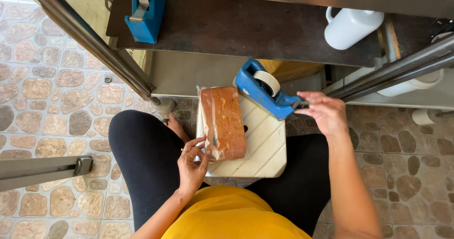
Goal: The person packages individual loaves of bread by placing them into plastic bags and sealing the bags using a tape dispenser.
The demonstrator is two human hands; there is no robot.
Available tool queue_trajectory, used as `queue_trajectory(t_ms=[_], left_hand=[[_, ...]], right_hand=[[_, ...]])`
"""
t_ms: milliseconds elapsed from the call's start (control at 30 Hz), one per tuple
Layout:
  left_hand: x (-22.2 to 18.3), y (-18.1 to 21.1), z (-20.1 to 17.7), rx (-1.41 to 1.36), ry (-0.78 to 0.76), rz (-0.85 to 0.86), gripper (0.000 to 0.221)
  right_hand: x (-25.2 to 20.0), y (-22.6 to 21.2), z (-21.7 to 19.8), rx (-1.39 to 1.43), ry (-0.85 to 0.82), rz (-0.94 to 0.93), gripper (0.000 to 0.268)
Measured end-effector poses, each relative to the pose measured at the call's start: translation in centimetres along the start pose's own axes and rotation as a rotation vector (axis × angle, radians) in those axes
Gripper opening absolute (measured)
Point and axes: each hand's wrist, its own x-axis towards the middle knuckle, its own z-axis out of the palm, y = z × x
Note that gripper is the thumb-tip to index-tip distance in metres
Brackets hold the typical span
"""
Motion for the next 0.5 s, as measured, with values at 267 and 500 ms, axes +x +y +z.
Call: queue_trajectory(t_ms=[267, 500], left_hand=[[0.1, -0.1, 0.1, 0.008, -0.019, -0.009, 0.033], [0.1, -0.2, 0.1, -0.01, -0.003, -0.017, 0.031]], right_hand=[[-1.3, 3.5, -4.0, -0.416, 0.174, 0.4, 0.016], [-0.2, 5.4, -4.9, -1.004, 0.376, 0.117, 0.026]])
